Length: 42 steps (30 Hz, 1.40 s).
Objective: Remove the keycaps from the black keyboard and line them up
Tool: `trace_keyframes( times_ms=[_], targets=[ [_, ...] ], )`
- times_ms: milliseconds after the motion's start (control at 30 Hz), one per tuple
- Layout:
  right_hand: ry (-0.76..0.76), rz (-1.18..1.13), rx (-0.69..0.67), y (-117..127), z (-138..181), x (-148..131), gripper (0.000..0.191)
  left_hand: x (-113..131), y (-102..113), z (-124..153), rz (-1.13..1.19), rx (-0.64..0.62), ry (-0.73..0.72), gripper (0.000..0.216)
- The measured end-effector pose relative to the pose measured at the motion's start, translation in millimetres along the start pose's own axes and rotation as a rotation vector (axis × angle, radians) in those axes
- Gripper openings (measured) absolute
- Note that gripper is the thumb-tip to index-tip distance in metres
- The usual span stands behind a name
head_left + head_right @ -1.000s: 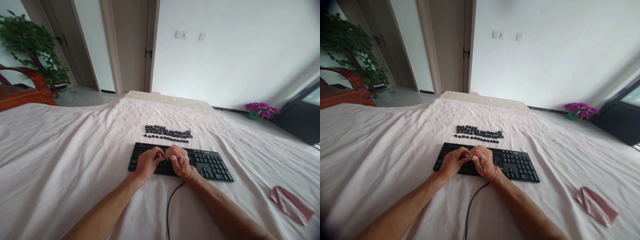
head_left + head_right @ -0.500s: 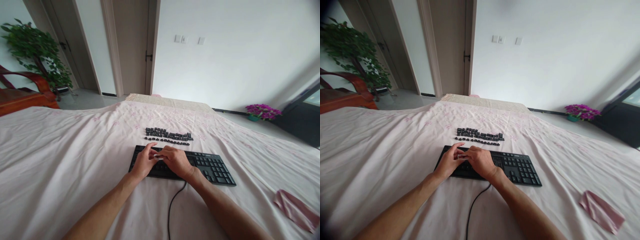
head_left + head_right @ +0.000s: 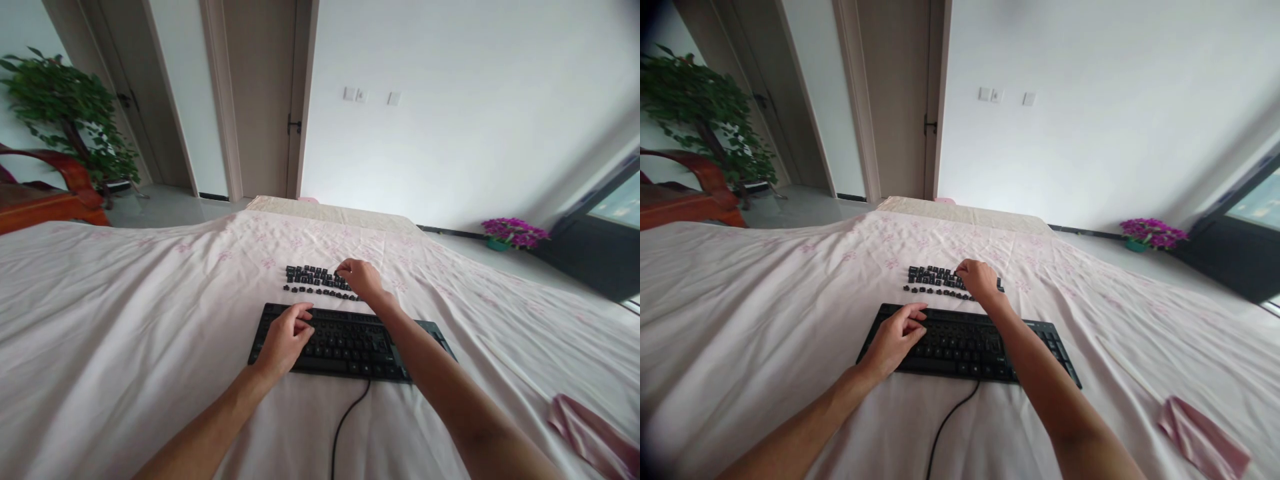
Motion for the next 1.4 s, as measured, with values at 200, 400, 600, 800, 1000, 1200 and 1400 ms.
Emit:
trace_keyframes(
  times_ms=[200,400,600,800,1000,1200,1400],
  targets=[
    [-0.067,0.062,-0.049,-19,-46,2,0.017,0,0,0,-0.028,0.003,0.0,0.04],
    [-0.058,0.096,-0.079,-33,-54,1,0.019,0,0,0,-0.032,0.001,0.0,0.038],
    [-0.047,0.112,-0.094,-38,-56,0,0.022,0,0,-1,-0.037,0.005,-0.013,0.035],
    [-0.032,0.094,-0.107,-37,-56,-1,0.021,-2,0,-1,-0.048,0.006,-0.037,0.034],
    [-0.008,0.002,-0.094,-22,-45,-4,0.033,0,1,0,-0.059,-0.01,-0.032,0.034],
    [0.181,-0.286,-0.082,12,0,-9,0.062,3,1,0,-0.079,-0.022,-0.063,0.034],
    [0.276,-0.571,-0.186,25,71,-4,0.051,3,-2,1,-0.096,-0.057,-0.106,0.032]
  ],
)
Point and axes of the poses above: each hand's wrist, its own z-axis away from the middle knuckle, its own y-axis out of the back of the hand, x = y × z, the point moved 2 cm from there along -z, towards the middle knuckle, and after that the axes turned 10 degrees about -y, right-handed, at the moved point
